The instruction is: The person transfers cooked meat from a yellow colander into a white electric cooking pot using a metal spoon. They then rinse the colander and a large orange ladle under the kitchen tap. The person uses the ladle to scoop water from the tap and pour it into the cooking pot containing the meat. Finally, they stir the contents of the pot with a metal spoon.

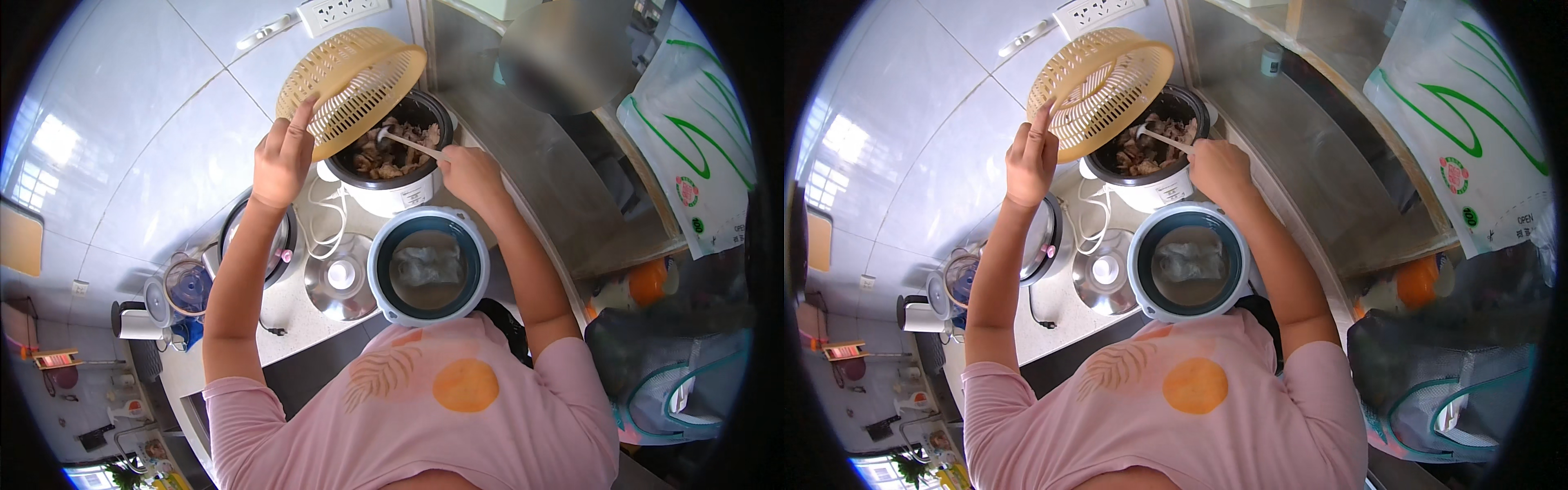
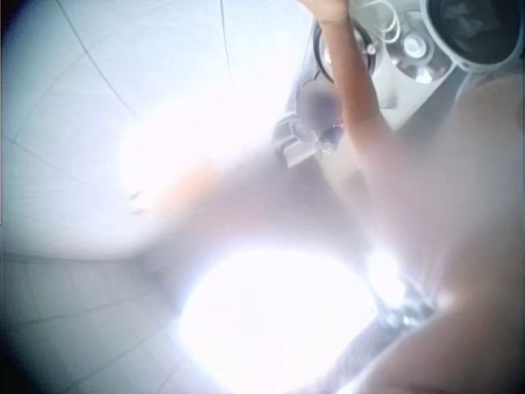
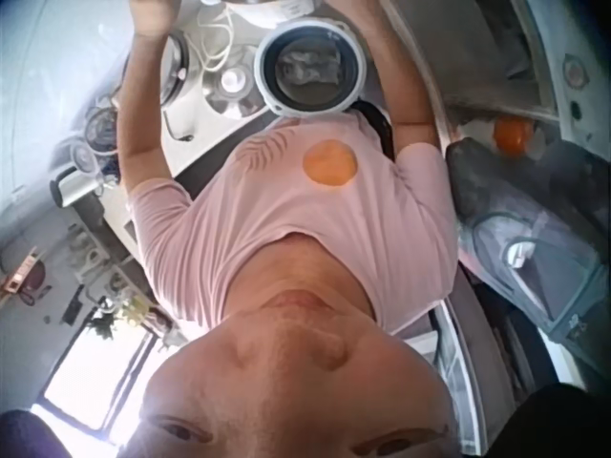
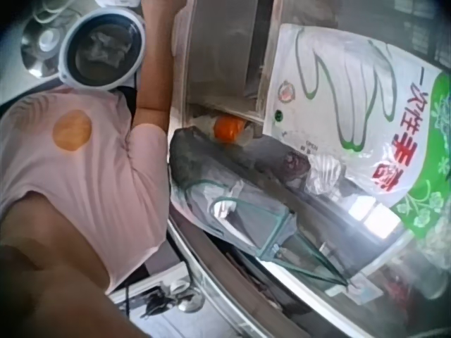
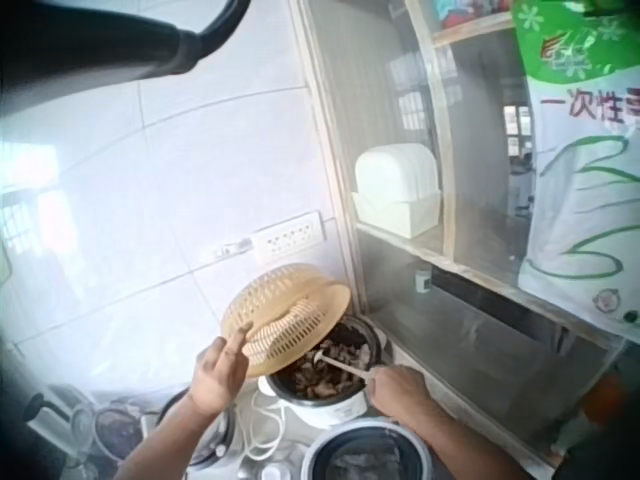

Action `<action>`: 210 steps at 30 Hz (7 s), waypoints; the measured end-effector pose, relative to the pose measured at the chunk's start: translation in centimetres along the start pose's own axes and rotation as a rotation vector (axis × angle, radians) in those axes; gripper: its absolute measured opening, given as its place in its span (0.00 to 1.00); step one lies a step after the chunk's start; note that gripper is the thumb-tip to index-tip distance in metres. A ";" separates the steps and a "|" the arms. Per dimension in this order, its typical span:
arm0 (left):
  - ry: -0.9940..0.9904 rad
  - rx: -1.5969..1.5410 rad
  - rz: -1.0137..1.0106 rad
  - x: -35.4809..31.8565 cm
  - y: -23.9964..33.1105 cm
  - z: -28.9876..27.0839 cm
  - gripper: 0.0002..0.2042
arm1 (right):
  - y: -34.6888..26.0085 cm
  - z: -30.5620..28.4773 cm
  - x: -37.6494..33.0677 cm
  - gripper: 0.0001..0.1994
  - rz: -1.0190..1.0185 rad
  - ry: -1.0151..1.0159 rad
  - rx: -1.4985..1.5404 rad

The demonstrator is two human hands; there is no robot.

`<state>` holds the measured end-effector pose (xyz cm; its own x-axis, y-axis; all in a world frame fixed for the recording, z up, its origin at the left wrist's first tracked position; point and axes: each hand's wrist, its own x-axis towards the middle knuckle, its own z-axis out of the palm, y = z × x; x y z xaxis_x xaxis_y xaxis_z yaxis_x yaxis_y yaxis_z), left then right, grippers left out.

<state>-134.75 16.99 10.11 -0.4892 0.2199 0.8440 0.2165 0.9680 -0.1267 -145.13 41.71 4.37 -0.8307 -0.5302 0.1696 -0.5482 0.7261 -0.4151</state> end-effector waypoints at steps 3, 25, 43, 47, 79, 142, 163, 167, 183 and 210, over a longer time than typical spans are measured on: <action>-0.001 0.026 -0.030 -0.5 -0.4 -0.5 0.30 | 0.0 0.4 -0.4 0.08 0.020 0.043 0.083; 0.148 -0.384 -0.909 -1.1 3.5 -2.4 0.24 | 1.9 -3.3 -7.9 0.13 0.082 0.079 1.008; 0.045 -0.900 -1.500 -11.4 10.7 -9.9 0.25 | -1.3 -6.0 -13.7 0.15 -0.071 -0.364 0.799; -0.024 -0.975 -1.526 -12.3 12.5 -9.7 0.24 | 0.7 -4.9 -15.5 0.17 0.003 -0.388 0.934; 0.002 -1.016 -1.634 -14.5 17.6 -8.3 0.24 | 7.3 10.4 -19.6 0.12 0.629 -0.160 1.120; 1.690 0.560 -1.623 -72.9 20.5 -90.1 0.25 | -80.6 50.9 -39.2 0.12 0.029 -1.319 0.831; 1.686 0.456 -1.800 -85.1 18.6 -93.7 0.28 | -101.9 40.5 -51.1 0.08 -1.170 -1.178 0.569; 1.649 0.471 -1.785 -83.0 16.6 -93.9 0.27 | -106.7 45.9 -62.6 0.14 -1.871 -1.082 0.667; 1.389 0.917 -1.897 -82.8 17.6 -94.6 0.24 | -107.5 51.6 -69.9 0.09 -1.505 -1.931 -0.265; 1.601 0.218 -2.079 -98.2 12.7 -88.2 0.26 | -101.5 56.2 -64.7 0.10 -1.671 -1.194 -0.233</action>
<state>-9.46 -2.98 -28.47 0.7119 -0.5207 -0.4713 0.4525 -0.1731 0.8748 -30.26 -22.31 -14.68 0.7794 -0.4851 -0.3964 -0.6220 -0.6746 -0.3975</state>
